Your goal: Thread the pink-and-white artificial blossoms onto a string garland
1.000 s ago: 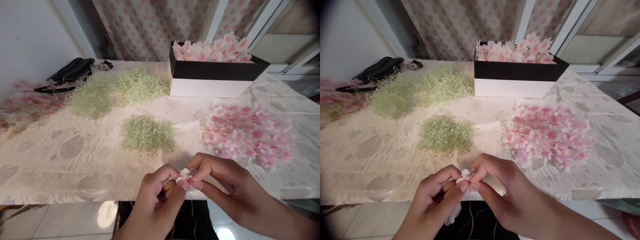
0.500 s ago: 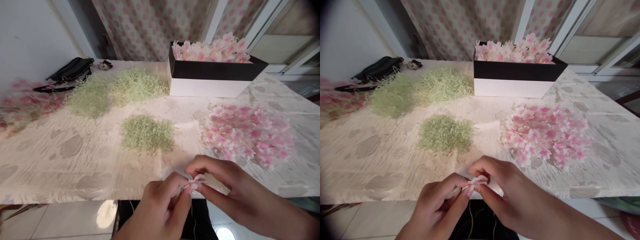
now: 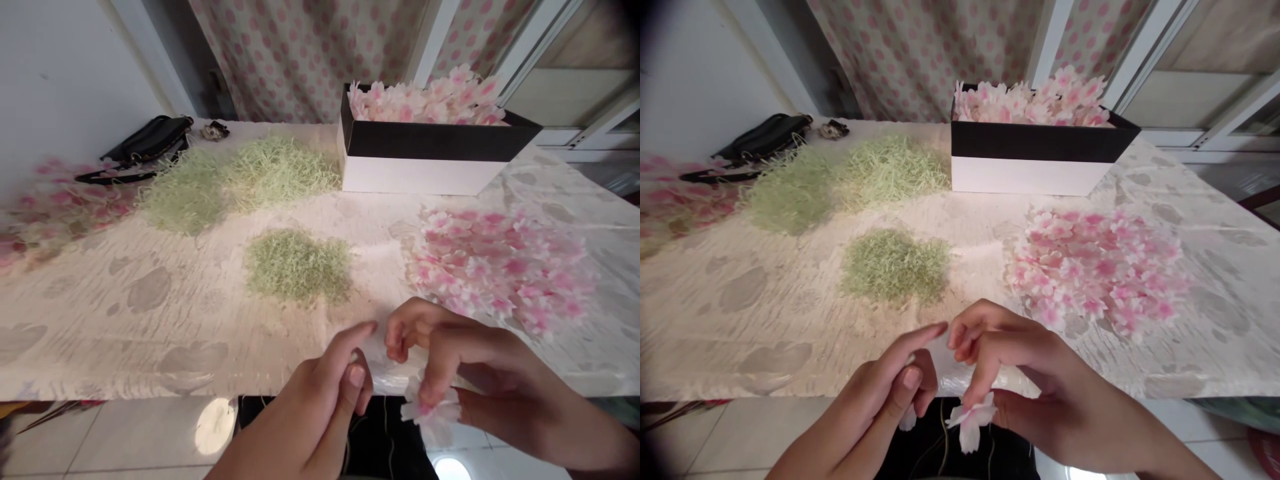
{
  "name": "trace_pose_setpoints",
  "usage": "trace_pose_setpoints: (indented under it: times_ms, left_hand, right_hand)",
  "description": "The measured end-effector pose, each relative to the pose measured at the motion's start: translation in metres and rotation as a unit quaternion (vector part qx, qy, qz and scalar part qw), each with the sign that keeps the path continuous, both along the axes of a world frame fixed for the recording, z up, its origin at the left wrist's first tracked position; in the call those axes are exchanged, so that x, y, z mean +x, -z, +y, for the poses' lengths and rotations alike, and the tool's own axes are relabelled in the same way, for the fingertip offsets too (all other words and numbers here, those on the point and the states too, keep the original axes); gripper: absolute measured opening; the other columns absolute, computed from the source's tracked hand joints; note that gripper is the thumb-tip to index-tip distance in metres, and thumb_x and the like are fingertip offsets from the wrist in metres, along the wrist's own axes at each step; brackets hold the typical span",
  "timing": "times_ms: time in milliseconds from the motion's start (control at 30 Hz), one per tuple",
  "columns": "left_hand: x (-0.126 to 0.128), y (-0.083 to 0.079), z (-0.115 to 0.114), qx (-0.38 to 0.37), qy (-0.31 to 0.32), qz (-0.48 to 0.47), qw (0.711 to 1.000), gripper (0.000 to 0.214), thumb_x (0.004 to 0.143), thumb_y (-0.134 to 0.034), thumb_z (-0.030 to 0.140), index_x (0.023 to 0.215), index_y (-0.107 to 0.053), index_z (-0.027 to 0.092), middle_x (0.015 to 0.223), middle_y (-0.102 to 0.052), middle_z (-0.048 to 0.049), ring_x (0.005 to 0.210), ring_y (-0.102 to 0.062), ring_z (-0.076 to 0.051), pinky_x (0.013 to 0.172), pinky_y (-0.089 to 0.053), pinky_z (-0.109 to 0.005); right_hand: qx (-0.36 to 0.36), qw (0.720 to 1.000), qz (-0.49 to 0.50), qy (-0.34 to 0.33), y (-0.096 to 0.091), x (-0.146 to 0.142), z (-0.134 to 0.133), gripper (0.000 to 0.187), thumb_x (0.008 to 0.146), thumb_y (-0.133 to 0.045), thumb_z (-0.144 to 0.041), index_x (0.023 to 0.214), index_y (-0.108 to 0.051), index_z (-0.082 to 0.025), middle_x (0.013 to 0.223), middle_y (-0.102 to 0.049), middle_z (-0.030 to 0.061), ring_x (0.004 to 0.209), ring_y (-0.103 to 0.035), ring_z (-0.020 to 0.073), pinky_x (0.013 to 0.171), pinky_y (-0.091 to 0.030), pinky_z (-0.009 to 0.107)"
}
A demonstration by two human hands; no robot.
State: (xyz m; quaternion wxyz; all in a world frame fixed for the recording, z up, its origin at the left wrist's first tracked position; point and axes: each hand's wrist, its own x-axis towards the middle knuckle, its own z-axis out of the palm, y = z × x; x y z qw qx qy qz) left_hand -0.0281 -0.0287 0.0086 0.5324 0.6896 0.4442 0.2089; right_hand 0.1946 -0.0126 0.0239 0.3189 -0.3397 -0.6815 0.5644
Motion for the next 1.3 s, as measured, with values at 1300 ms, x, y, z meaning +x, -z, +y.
trace_pose_setpoints:
  times_ms: [1300]
  left_hand:
    - [0.004,0.0,-0.011,-0.113,-0.114,-0.106,0.981,0.028,0.095,-0.044,0.049,0.114,-0.048,0.03,0.085,-0.058,-0.0007,0.067,-0.053,-0.014,0.063,-0.045,-0.023]
  right_hand:
    - [-0.179,0.965,0.174,-0.076,0.004,-0.007,0.005,0.01,0.078,-0.071,-0.011,0.076,-0.067,-0.021,0.112,-0.066,0.007,0.107,-0.063,0.0229,0.095,-0.048,0.041]
